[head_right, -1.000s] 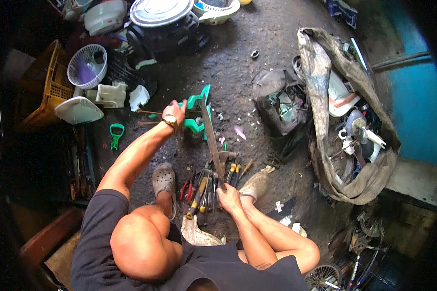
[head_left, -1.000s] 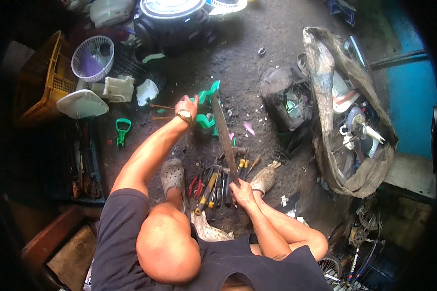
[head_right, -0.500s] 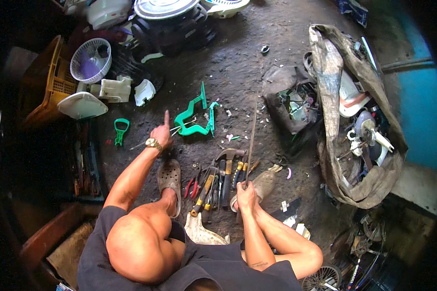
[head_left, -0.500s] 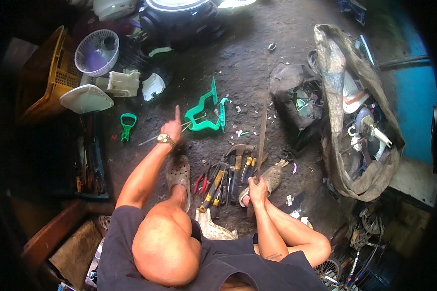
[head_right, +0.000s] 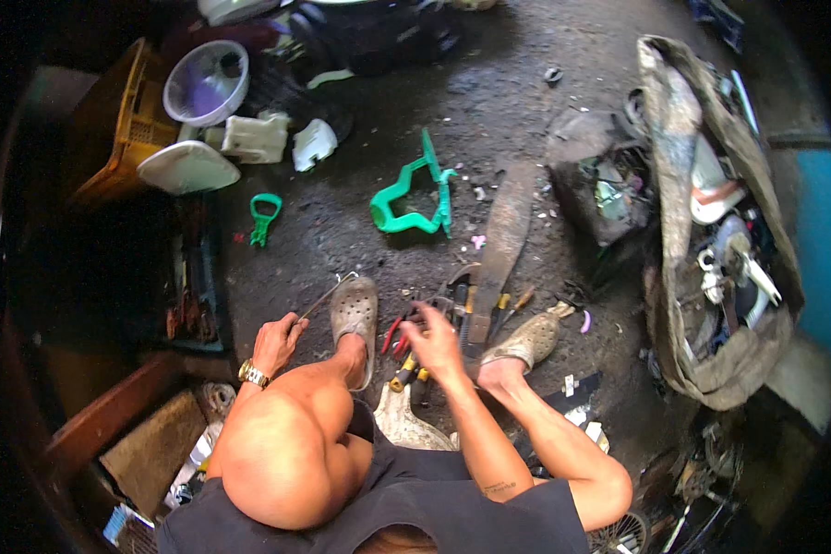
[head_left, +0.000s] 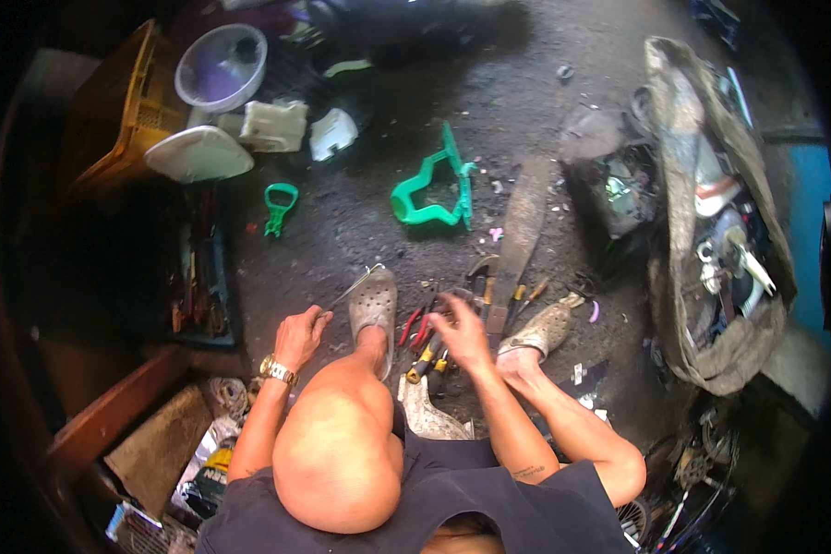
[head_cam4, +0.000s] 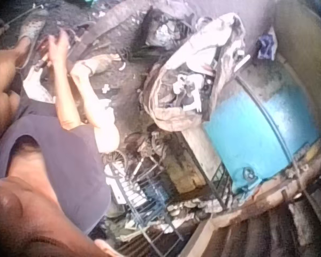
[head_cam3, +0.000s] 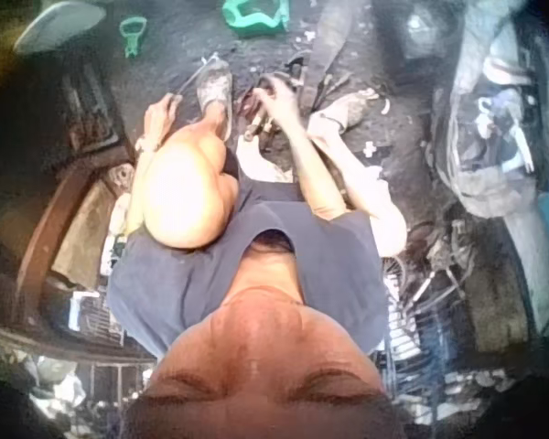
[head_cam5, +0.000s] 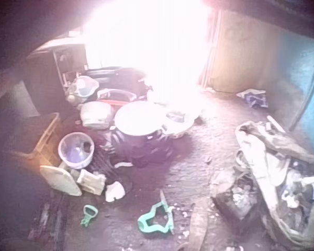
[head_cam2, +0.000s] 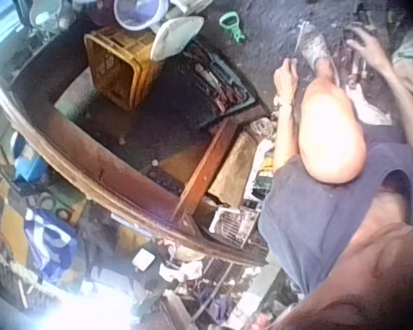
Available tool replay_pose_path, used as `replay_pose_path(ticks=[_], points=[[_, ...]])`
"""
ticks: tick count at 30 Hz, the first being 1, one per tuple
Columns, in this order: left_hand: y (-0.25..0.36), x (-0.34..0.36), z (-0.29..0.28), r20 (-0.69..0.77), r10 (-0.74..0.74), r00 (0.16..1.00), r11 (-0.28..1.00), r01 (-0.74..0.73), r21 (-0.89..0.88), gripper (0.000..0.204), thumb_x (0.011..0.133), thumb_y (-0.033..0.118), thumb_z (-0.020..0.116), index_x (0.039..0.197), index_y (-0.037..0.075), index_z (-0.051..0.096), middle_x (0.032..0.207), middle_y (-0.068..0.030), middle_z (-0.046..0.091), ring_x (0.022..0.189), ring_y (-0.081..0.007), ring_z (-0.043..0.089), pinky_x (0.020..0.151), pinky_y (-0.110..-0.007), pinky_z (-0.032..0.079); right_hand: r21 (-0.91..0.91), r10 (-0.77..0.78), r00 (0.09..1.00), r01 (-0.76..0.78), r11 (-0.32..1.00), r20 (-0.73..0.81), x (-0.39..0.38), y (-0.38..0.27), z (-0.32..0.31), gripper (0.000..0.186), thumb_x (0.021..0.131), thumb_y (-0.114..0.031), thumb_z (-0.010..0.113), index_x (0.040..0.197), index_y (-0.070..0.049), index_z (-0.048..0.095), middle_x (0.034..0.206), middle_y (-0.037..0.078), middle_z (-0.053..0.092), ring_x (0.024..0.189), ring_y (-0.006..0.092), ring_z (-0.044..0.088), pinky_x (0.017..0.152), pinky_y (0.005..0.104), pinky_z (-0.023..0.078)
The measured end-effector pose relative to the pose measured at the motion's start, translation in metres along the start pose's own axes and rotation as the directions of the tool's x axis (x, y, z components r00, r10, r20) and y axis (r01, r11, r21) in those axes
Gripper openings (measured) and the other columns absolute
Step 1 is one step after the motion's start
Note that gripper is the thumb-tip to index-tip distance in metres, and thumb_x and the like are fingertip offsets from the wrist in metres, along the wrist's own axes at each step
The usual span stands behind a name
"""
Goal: The person sits on the floor and uses pliers and a screwdriver to manipulate a green plastic object, then examines and pries at a white remote control. The person later walks outside and handles large sacks of material.
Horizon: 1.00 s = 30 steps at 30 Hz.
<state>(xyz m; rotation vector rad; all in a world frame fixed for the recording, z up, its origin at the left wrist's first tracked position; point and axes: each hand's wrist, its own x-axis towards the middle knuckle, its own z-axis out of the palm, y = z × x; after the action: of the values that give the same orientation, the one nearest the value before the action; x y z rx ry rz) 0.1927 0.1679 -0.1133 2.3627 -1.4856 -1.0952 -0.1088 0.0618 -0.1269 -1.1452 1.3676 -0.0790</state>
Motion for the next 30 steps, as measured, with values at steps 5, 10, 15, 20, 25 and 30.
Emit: replay_pose_path(ticks=[5, 10, 15, 20, 25, 30], points=[[0.097, 0.056, 0.030, 0.002, 0.483, 0.876, 0.850, -0.468, -0.241, 0.019, 0.091, 0.011, 0.062, 0.109, 0.005, 0.059, 0.092, -0.0209, 0.067, 0.083, -0.0429, 0.064, 0.068, -0.047, 0.051, 0.223, -0.380, 0.915, 0.402, 0.888, -0.136, 0.027, -0.002, 0.051, 0.046, 0.096, -0.029, 0.065, 0.133, -0.004, 0.058, 0.120, 0.015, 0.067, 0.114, 0.0221, 0.062, 0.099, 0.0345, 0.047], [0.174, 0.096, 0.038, 0.110, 0.775, 0.622, 0.624, -0.729, -0.282, 0.040, 0.091, 0.013, 0.064, 0.127, 0.000, 0.051, 0.110, -0.0238, 0.064, 0.100, -0.0423, 0.062, 0.087, -0.046, 0.052, 0.548, -0.049, 0.915, 0.282, 0.788, -0.400, 0.022, -0.050, -0.019, 0.030, 0.103, -0.032, 0.056, 0.109, -0.006, 0.070, 0.097, 0.001, 0.071, 0.091, 0.0093, 0.062, 0.079, 0.0278, 0.050], [0.207, 0.119, 0.044, 0.057, 0.758, 0.649, 0.647, -0.739, -0.188, 0.053, 0.089, 0.025, 0.071, 0.133, 0.003, 0.052, 0.118, -0.0202, 0.062, 0.112, -0.0376, 0.059, 0.095, -0.044, 0.049, 0.468, -0.052, 0.708, 0.519, 0.715, -0.705, -0.006, -0.073, -0.182, 0.032, 0.105, -0.035, 0.048, 0.099, -0.005, 0.056, 0.073, 0.009, 0.065, 0.061, 0.0194, 0.067, 0.059, 0.0339, 0.058], [0.157, 0.131, 0.064, 0.138, 0.554, 0.821, 0.794, -0.471, -0.385, 0.038, 0.090, 0.021, 0.070, 0.122, 0.002, 0.062, 0.110, -0.0181, 0.069, 0.096, -0.0304, 0.070, 0.084, -0.040, 0.055, 0.518, 0.116, 0.847, 0.204, 0.831, -0.519, 0.007, -0.055, -0.297, 0.025, 0.103, -0.030, 0.052, 0.106, -0.006, 0.056, 0.071, 0.003, 0.058, 0.054, 0.0152, 0.061, 0.049, 0.0315, 0.051], [0.180, 0.141, 0.041, 0.232, 0.517, 0.824, 0.836, -0.428, -0.344, 0.028, 0.091, 0.019, 0.070, 0.112, 0.002, 0.067, 0.096, -0.0163, 0.072, 0.087, -0.0261, 0.072, 0.075, -0.036, 0.055, 0.688, 0.269, 0.867, 0.111, 0.717, -0.420, 0.044, 0.011, -0.314, 0.017, 0.102, -0.019, 0.047, 0.109, -0.007, 0.056, 0.070, -0.001, 0.047, 0.049, 0.0078, 0.035, 0.045, 0.0268, 0.034], [0.340, 0.222, 0.027, 0.183, 0.786, 0.590, 0.606, -0.794, -0.045, 0.026, 0.091, 0.022, 0.070, 0.103, 0.000, 0.063, 0.085, -0.0186, 0.069, 0.073, -0.0294, 0.070, 0.066, -0.039, 0.054, 0.920, 0.280, 0.893, 0.274, 0.281, -0.351, 0.081, 0.019, -0.330, 0.023, 0.098, -0.015, 0.049, 0.118, -0.003, 0.055, 0.073, 0.004, 0.053, 0.050, 0.0104, 0.038, 0.050, 0.0293, 0.038]])
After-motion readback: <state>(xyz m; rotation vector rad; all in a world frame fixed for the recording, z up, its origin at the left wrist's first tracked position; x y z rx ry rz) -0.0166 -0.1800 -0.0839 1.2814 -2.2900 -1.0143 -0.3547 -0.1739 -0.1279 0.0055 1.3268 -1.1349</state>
